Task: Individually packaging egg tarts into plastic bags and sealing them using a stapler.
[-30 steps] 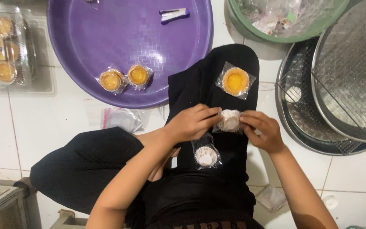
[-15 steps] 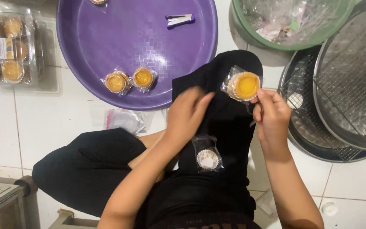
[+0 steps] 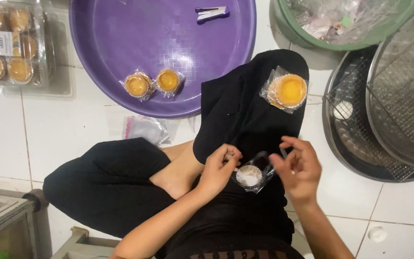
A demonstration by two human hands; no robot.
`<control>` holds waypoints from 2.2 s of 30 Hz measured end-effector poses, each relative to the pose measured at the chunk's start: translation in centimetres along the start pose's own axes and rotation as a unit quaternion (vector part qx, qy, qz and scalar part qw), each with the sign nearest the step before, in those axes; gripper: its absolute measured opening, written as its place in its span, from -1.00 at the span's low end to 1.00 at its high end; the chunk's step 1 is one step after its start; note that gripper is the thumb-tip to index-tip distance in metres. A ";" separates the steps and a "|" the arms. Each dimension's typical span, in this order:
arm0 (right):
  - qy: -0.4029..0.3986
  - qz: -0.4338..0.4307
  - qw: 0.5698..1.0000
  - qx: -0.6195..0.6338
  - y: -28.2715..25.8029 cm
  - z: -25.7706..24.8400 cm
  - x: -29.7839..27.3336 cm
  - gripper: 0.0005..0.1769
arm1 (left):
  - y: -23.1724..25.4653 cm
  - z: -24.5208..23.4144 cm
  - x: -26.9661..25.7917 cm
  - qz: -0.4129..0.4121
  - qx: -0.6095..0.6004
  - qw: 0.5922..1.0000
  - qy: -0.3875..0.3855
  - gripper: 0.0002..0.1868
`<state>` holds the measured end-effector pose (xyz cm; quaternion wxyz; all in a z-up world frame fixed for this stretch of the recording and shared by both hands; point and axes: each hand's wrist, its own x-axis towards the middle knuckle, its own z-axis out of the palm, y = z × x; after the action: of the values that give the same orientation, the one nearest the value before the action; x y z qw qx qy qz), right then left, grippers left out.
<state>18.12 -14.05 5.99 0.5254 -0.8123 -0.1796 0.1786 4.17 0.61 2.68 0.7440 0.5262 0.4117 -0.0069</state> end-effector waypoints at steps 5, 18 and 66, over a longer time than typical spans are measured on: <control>-0.001 0.124 0.992 -0.032 0.2 0.0 -2.6 -0.41 | 2.1 1.3 -0.7 0.117 0.090 0.989 0.000 -0.74; 0.033 -0.282 0.886 -0.366 1.4 2.0 -2.7 -0.74 | 1.6 2.7 0.4 0.281 0.209 0.937 0.010 -0.92; -0.049 0.228 0.971 0.049 1.4 -1.5 -0.3 -0.70 | 0.4 1.7 2.1 0.101 -0.036 0.994 0.021 -0.82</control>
<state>18.67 -15.90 5.30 0.5006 -0.7954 -0.0063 0.3416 6.80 0.34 1.89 0.7503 0.5381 0.3723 0.0940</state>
